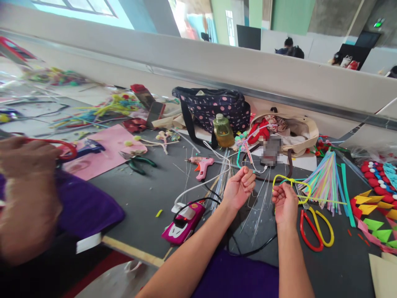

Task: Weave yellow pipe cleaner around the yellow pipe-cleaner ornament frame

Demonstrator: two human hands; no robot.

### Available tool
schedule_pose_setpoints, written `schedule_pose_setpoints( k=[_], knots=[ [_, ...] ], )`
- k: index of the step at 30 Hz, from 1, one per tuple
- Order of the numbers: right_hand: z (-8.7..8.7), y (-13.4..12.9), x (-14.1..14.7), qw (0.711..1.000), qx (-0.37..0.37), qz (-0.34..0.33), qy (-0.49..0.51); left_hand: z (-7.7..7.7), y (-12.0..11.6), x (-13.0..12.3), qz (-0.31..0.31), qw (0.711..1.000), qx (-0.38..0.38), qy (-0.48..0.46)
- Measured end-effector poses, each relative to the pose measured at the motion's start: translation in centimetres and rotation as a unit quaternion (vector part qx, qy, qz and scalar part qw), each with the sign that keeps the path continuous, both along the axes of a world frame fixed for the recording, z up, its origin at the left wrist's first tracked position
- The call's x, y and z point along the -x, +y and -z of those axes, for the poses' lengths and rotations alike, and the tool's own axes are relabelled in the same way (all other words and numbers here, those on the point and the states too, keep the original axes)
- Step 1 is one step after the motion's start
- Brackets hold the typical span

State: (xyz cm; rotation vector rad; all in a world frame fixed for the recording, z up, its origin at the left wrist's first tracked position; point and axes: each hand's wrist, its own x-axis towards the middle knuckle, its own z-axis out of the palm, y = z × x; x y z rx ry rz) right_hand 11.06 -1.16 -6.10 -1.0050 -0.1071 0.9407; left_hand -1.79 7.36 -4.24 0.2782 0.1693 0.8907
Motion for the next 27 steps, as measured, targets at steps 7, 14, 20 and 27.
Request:
schedule_pose_setpoints(
  k=[7, 14, 20, 27],
  knots=[
    [-0.1, 0.0, 0.7, 1.000, 0.002, -0.009, 0.014, 0.2, 0.0, -0.1, -0.003, 1.000, -0.007, 0.013],
    [-0.1, 0.1, 1.2, 1.000, -0.003, -0.013, 0.004, 0.1, -0.1, -0.1, -0.010, 1.000, -0.008, 0.023],
    [-0.2, 0.1, 1.1, 1.000, -0.004, -0.010, 0.013, -0.2, -0.1, -0.1, -0.017, 1.000, -0.003, 0.026],
    [-0.4, 0.0, 1.0, 1.000, -0.002, 0.004, -0.021, -0.6, -0.1, 0.1, -0.030, 0.999, 0.014, 0.039]
  ],
)
